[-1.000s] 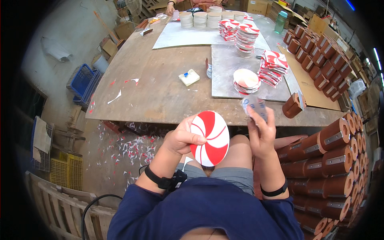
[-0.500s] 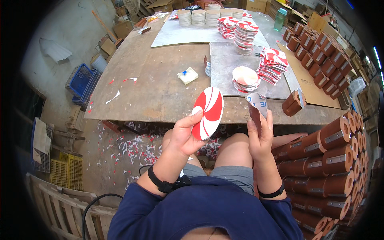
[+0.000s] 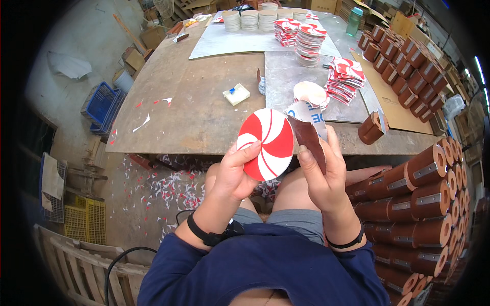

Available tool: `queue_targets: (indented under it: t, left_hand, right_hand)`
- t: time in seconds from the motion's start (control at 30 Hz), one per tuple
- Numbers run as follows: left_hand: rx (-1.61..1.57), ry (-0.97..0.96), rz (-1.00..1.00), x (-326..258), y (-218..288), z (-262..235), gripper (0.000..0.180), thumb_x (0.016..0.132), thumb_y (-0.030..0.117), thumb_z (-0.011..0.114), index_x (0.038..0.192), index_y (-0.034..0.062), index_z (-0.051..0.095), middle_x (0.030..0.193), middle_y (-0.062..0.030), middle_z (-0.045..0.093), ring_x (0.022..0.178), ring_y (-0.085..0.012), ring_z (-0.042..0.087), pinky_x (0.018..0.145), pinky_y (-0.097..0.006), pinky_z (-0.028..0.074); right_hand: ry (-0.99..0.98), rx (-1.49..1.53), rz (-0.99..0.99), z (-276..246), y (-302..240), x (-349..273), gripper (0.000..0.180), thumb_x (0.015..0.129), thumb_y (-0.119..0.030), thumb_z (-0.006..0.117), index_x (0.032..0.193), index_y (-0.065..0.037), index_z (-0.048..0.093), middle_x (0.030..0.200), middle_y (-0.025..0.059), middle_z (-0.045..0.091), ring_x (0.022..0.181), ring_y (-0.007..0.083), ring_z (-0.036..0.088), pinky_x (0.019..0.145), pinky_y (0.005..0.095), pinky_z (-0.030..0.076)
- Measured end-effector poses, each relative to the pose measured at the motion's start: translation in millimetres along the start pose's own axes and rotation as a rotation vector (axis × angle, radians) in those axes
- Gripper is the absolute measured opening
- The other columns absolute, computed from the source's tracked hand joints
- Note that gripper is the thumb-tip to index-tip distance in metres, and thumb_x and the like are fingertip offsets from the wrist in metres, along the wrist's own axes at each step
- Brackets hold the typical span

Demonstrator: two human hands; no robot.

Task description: The recorder uses sandpaper to smooth the edges and surfaces of circular wooden discs with a peppermint pattern.

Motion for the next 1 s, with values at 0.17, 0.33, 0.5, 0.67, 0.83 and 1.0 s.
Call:
queue_targets:
  t: [0.17, 0.33, 0.5, 0.67, 0.83, 1.0]
  left_hand:
    - [0.064, 0.019, 0.058, -5, 7, 1, 0.041, 0.083, 0.003, 0.051, 0.121, -0.0037, 0.038, 0.115, -0.0178, 0.051, 0.106, -0.0257, 0.052, 0.091, -0.039, 0.044]
    - [0.1, 0.059, 0.098, -6, 7, -5, 0.039, 0.083, 0.003, 0.051, 0.119, -0.0045, 0.039, 0.113, -0.0175, 0.053, 0.102, -0.0251, 0.055, 0.088, -0.037, 0.046]
    - [0.072, 0.065, 0.105, -2, 14, -7, 0.039, 0.084, 0.006, 0.051, 0.119, -0.0048, 0.039, 0.112, -0.0179, 0.053, 0.101, -0.0251, 0.056, 0.087, -0.037, 0.047]
    - [-0.02, 0.04, 0.024, -5, 8, -7, 0.042, 0.085, 0.009, 0.051, 0.122, -0.0045, 0.037, 0.117, -0.018, 0.05, 0.106, -0.026, 0.053, 0.09, -0.038, 0.045]
    - [-0.03, 0.017, -0.098, -6, -6, 1, 0.044, 0.085, 0.008, 0.049, 0.124, -0.0049, 0.034, 0.118, -0.0182, 0.049, 0.108, -0.0263, 0.051, 0.093, -0.038, 0.042]
    - [0.087, -0.002, -0.043, -9, -5, 8, 0.053, 0.082, 0.008, 0.051, 0.129, -0.0032, 0.029, 0.123, -0.0189, 0.045, 0.113, -0.0288, 0.047, 0.096, -0.04, 0.039]
  right_hand:
    - [-0.016, -0.013, 0.036, 4, 2, -8, 0.029, 0.083, -0.001, 0.05, 0.112, 0.005, 0.052, 0.107, 0.0166, 0.045, 0.096, 0.0239, 0.049, 0.083, 0.0301, 0.038]
    - [0.076, -0.156, -0.07, 0, -5, -22, 0.035, 0.077, 0.002, 0.055, 0.112, -0.001, 0.055, 0.103, 0.0176, 0.047, 0.087, 0.0264, 0.055, 0.076, 0.0307, 0.044]
    - [-0.094, -0.212, -0.104, 20, -11, -42, 0.042, 0.067, 0.004, 0.059, 0.108, -0.009, 0.061, 0.1, 0.0166, 0.048, 0.078, 0.0259, 0.057, 0.065, 0.0302, 0.047]
    - [0.138, -0.074, -0.067, -11, -6, -36, 0.042, 0.067, 0.008, 0.057, 0.107, -0.003, 0.06, 0.106, 0.0181, 0.044, 0.089, 0.0245, 0.054, 0.075, 0.0296, 0.045]
    - [0.034, -0.386, -0.236, 4, -17, -24, 0.044, 0.063, 0.006, 0.058, 0.105, -0.006, 0.062, 0.101, 0.0162, 0.045, 0.08, 0.028, 0.055, 0.07, 0.0311, 0.046]
    - [0.091, -0.364, -0.192, -5, -11, -13, 0.043, 0.066, 0.006, 0.057, 0.108, -0.006, 0.06, 0.1, 0.0176, 0.046, 0.079, 0.0295, 0.055, 0.068, 0.0319, 0.046]
Point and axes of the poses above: each hand's wrist, its own x-axis towards the middle knuckle, its own z-axis out of the palm, y = z × x, the point moved 10 cm from there along x, towards the middle knuckle
